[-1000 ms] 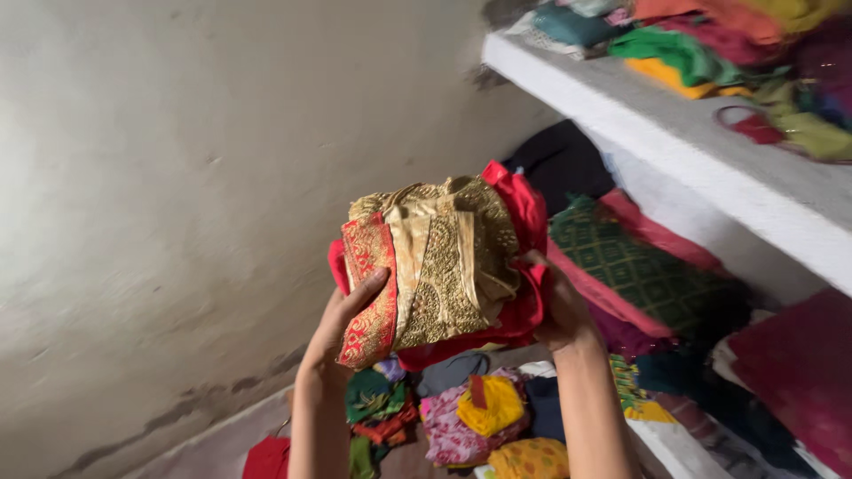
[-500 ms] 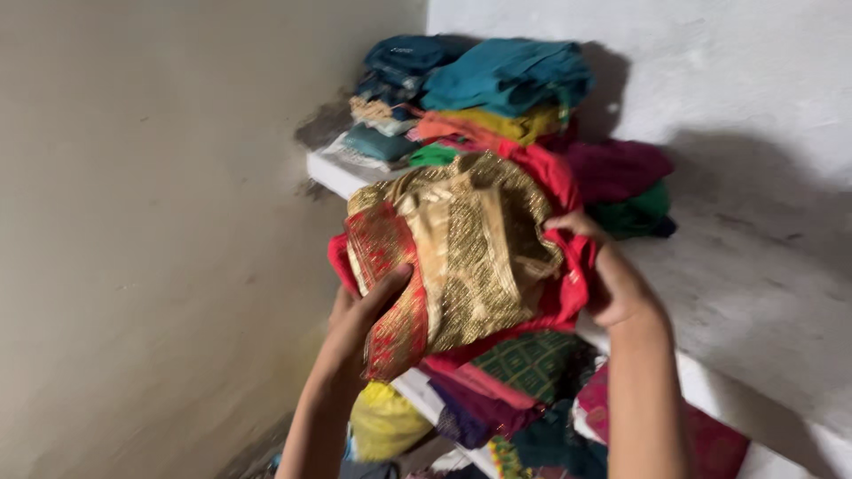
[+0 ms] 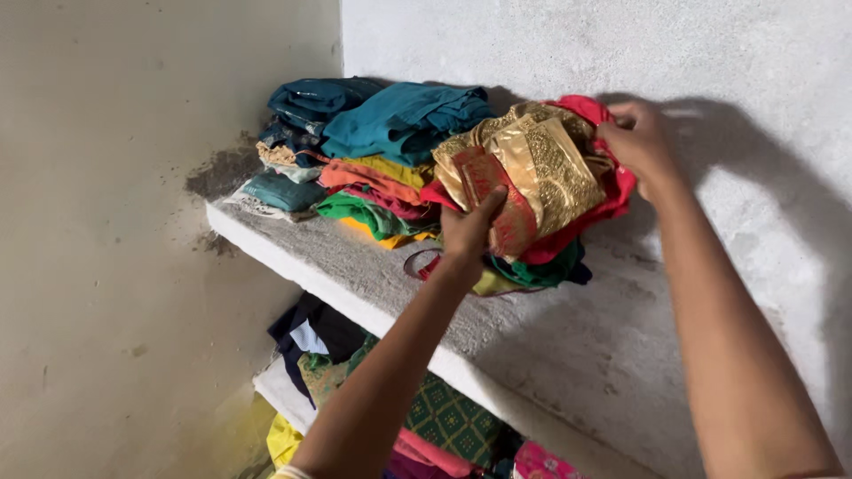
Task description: The person sits on the floor and folds various colorful garments by hand, then stacks them on a nearby ledge. The person handles multiple items one at a time, including shirts and patterned fabrics, and places them in a neat pile.
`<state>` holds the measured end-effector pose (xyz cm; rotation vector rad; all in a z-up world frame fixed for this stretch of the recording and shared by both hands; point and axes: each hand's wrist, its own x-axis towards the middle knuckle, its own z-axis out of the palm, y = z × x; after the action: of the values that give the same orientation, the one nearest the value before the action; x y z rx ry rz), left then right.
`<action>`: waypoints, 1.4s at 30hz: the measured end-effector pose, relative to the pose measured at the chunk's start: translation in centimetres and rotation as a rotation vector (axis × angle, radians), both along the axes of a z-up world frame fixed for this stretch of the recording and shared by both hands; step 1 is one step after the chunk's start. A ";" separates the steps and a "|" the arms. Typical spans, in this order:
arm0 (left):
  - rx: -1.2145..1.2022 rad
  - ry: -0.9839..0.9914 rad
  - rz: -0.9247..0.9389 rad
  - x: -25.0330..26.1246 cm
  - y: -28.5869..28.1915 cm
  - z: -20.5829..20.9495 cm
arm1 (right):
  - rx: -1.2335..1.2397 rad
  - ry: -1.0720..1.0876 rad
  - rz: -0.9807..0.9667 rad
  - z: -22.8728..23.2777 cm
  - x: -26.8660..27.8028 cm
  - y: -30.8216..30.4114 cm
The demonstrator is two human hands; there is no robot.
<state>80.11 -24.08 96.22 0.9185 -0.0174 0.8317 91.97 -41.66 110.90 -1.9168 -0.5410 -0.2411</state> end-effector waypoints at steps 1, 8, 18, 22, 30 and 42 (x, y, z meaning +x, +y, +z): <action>-0.039 0.049 0.052 2.0 -0.4 0.1 | -0.021 -0.266 -0.018 -0.4 0.7 0.8; 0.004 0.579 0.183 3.7 -3.5 -2.6 | -0.766 -0.333 0.197 -7.3 5.0 8.8; 0.967 0.626 0.535 -4.9 3.2 -4.8 | -1.059 -0.184 0.186 -12.7 10.6 11.8; 1.129 0.634 0.730 -6.1 6.1 -6.8 | -1.045 -0.142 0.229 -11.5 8.9 11.6; 1.091 0.600 0.801 -4.6 7.3 -7.8 | -0.720 -0.008 0.206 -9.4 5.5 8.5; 1.025 0.612 0.743 -4.8 7.9 -8.0 | -0.595 -0.118 0.021 -10.7 9.1 5.1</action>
<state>75.35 -16.22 88.24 2.2028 0.4976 1.2027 101.04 -36.55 100.19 -2.4798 -0.7736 -0.1930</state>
